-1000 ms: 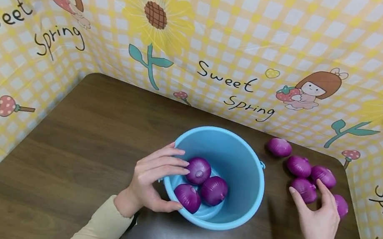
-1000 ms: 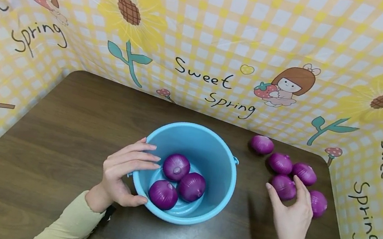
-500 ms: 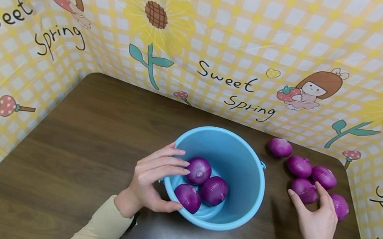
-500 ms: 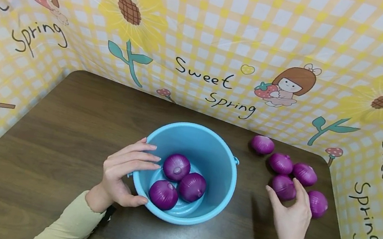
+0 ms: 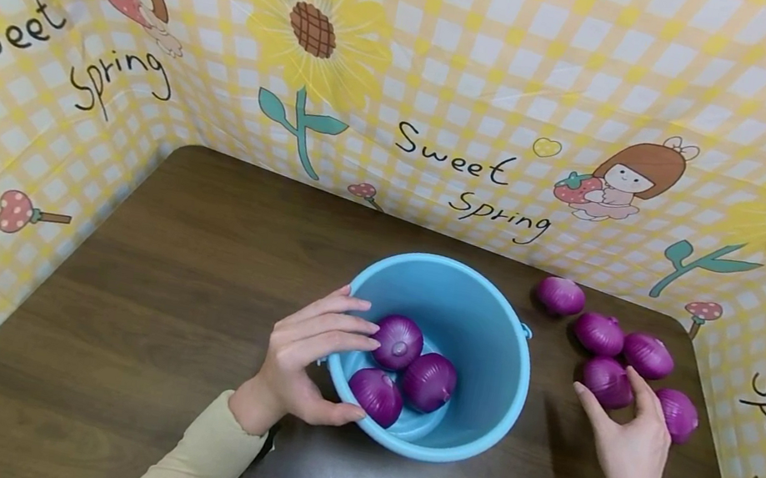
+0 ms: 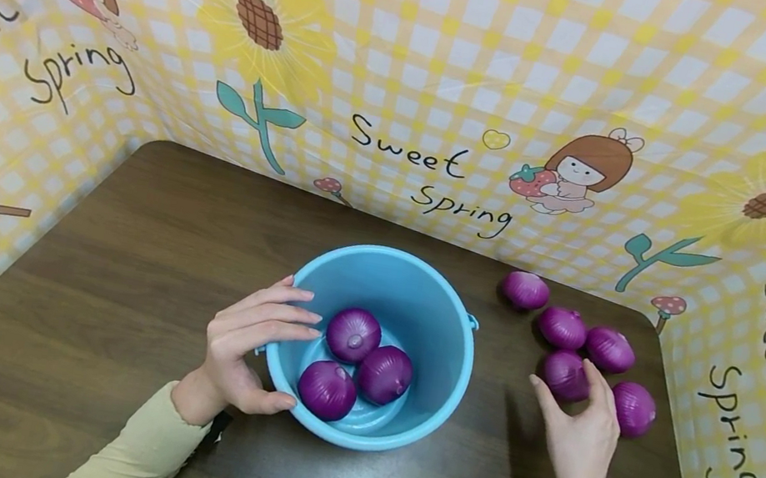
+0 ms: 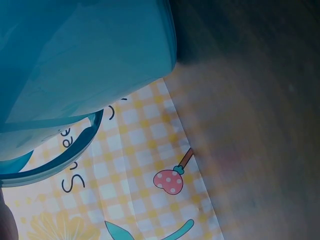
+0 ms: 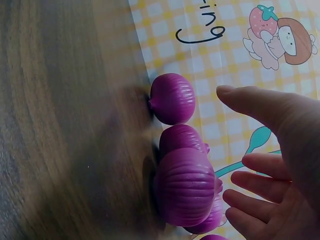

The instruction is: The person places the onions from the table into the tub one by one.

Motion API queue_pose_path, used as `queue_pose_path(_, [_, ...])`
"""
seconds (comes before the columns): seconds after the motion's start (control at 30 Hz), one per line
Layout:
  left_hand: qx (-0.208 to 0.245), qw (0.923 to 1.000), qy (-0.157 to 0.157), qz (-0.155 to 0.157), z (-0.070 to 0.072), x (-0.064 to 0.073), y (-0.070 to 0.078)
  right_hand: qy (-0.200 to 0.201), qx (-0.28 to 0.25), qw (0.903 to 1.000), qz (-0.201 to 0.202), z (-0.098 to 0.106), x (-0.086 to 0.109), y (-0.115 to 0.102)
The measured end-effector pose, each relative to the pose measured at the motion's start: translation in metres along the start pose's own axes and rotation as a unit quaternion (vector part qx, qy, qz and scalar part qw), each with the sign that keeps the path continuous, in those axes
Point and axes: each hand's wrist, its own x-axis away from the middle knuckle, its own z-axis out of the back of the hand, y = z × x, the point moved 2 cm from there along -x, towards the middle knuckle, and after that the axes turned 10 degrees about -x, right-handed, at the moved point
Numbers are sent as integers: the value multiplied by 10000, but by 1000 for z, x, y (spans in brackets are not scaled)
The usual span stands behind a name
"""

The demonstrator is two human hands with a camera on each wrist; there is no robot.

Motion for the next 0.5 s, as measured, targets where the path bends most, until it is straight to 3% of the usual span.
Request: queue_pose_path(0.5, [20,10000,-42,6,0,1,0,-109,107,9999,-8,-1,-2,4])
